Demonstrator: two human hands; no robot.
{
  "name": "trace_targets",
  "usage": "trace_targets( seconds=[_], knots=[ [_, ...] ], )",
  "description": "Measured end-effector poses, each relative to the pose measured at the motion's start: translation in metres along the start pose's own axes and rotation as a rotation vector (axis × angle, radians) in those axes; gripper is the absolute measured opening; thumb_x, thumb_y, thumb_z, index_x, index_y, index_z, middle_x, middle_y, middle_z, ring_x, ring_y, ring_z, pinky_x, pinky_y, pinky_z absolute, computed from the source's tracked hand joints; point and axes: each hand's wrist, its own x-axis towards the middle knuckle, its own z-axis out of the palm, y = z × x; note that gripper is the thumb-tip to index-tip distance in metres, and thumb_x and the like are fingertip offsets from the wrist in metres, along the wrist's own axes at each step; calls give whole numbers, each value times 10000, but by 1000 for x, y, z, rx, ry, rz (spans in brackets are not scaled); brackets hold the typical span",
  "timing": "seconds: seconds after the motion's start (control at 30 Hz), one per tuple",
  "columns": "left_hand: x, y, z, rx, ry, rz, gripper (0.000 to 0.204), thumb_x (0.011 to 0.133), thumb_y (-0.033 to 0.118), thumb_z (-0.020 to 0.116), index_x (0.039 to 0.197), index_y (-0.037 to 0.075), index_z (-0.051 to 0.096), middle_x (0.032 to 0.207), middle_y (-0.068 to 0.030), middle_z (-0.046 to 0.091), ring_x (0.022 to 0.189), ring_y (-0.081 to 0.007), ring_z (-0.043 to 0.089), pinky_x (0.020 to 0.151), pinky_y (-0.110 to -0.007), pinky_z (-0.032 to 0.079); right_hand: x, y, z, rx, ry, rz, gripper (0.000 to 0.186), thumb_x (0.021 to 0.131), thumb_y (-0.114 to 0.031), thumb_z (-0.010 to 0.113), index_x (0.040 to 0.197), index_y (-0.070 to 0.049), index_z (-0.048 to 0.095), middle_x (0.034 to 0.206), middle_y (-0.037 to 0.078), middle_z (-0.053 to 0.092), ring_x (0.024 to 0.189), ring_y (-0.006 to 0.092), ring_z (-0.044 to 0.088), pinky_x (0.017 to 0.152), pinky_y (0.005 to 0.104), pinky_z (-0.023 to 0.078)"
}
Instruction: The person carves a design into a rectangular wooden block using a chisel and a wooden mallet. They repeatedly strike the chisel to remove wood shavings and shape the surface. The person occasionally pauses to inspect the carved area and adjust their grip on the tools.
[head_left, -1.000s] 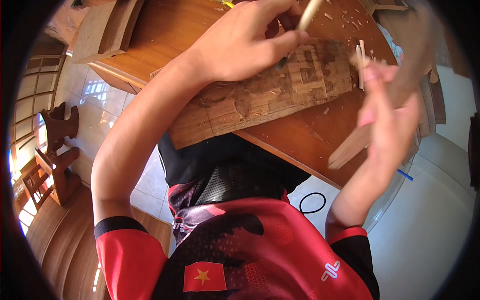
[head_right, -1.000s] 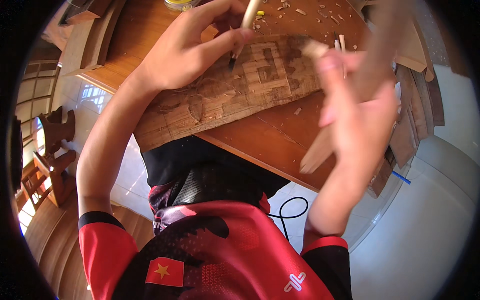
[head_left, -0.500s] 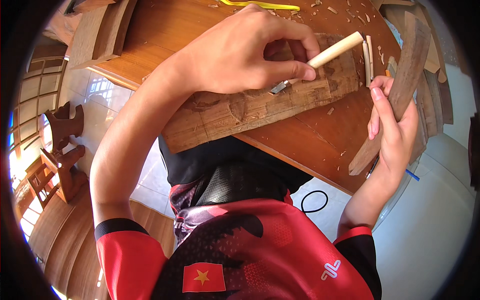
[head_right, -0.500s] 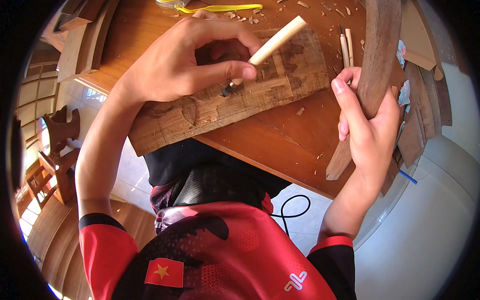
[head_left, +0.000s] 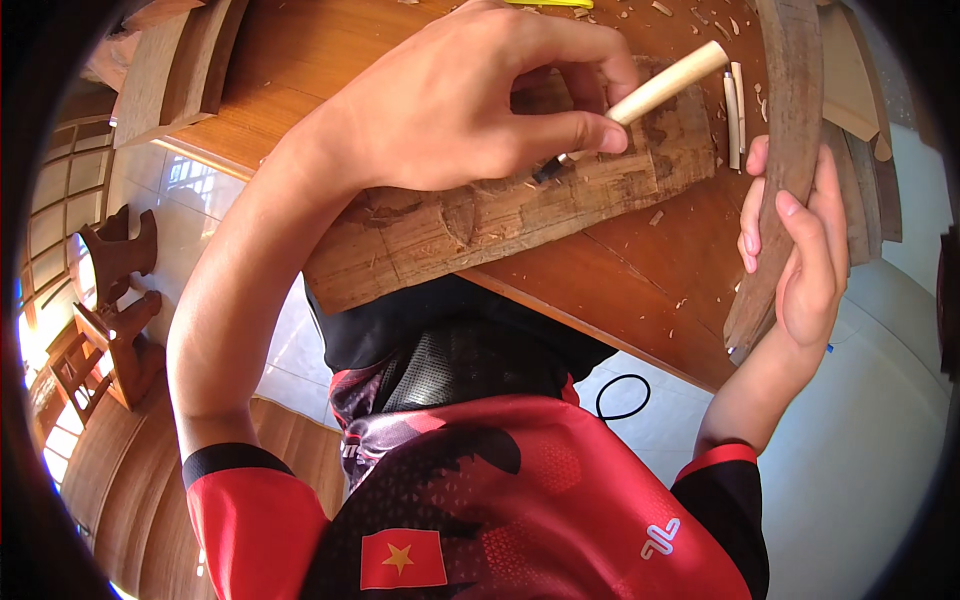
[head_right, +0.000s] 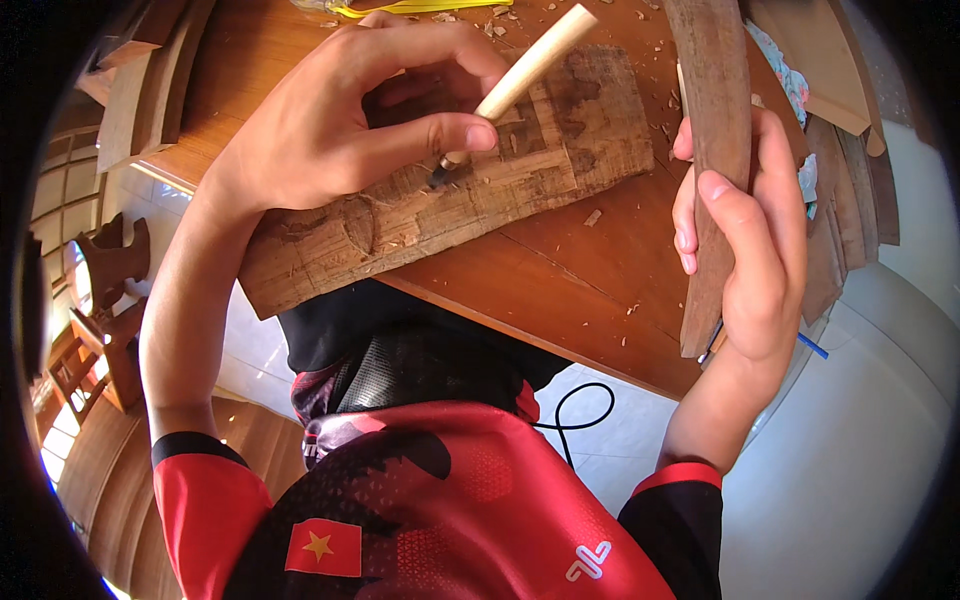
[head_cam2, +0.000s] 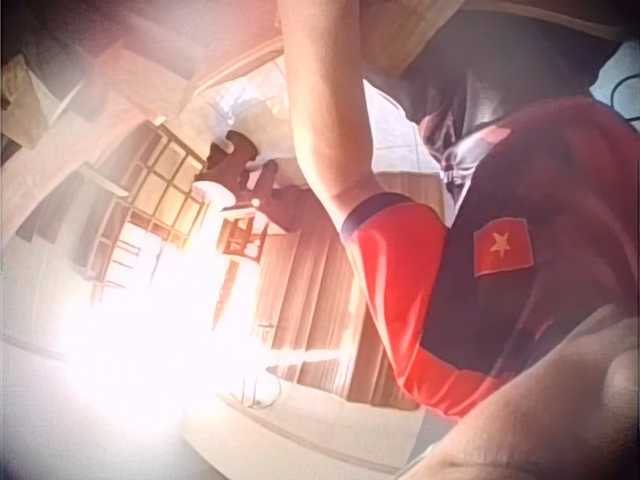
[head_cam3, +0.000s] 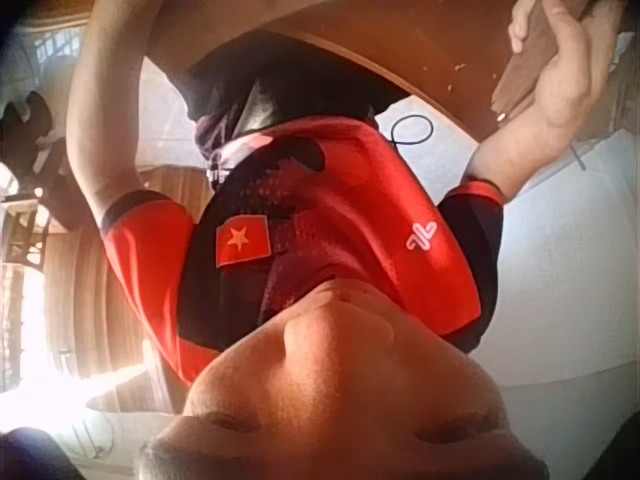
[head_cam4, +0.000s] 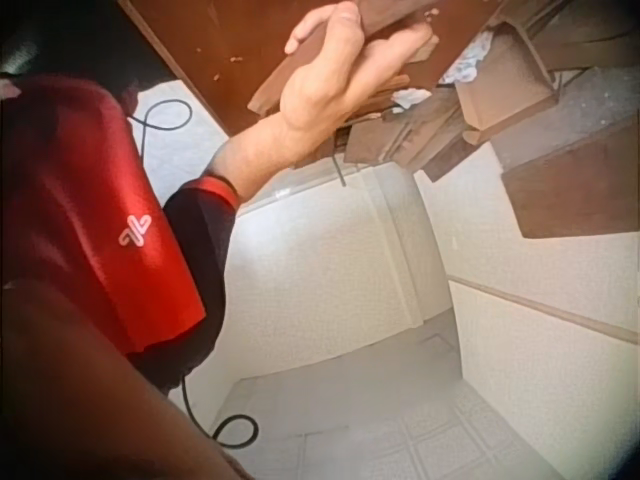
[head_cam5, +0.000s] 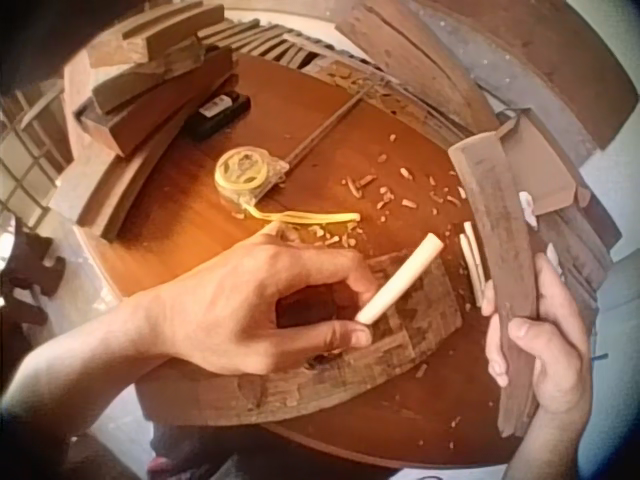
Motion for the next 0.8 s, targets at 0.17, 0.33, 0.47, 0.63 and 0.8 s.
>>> trace_targets(
  seconds=[0.17, 0.33, 0.47, 0.63, 0.8],
  knots=[
    [0, -2, -1, -73, -54, -20, 152, 1000, 199, 701, 1053, 58, 685, 864, -86, 712, 695, -123, 658, 625, -325, 540, 1, 2, 0, 5, -3, 20, 428, 960, -152, 499, 1320, 79, 485, 1142, 120, 599, 644, 104, 512, 523, 246, 420],
    [2, -4, -3, 62, -27, 83, 169, 978, 188, 714, 1056, 44, 675, 887, -103, 709, 732, -159, 672, 677, -352, 558, 0, 3, 1, 4, -6, 19, 442, 966, -140, 498, 1345, 86, 476, 1150, 126, 600, 653, 106, 520, 526, 248, 424],
    [2, -4, 1, -6, 4, 74, 160, 960, 150, 709, 1055, 27, 668, 877, -109, 699, 735, -178, 670, 685, -368, 551, -1, 6, 4, 25, 6, 17, 448, 989, -106, 517, 1389, 87, 457, 1148, 132, 600, 672, 116, 540, 532, 255, 438],
    [3, 1, 0, 85, 13, 104, 151, 950, 123, 700, 1048, 15, 660, 837, -116, 681, 701, -186, 655, 649, -379, 523, 2, 9, -1, 12, -32, 33, 441, 1017, -101, 553, 1404, 90, 458, 1133, 135, 599, 688, 121, 556, 537, 252, 450],
    [4, 3, -3, 231, 4, 70, 176, 940, 140, 703, 1045, 7, 655, 798, -129, 665, 661, -224, 648, 636, -392, 515, 5, 11, 0, 9, -49, 34, 426, 1023, -116, 566, 1388, 87, 480, 1107, 130, 598, 686, 115, 555, 536, 249, 448]
  ],
)
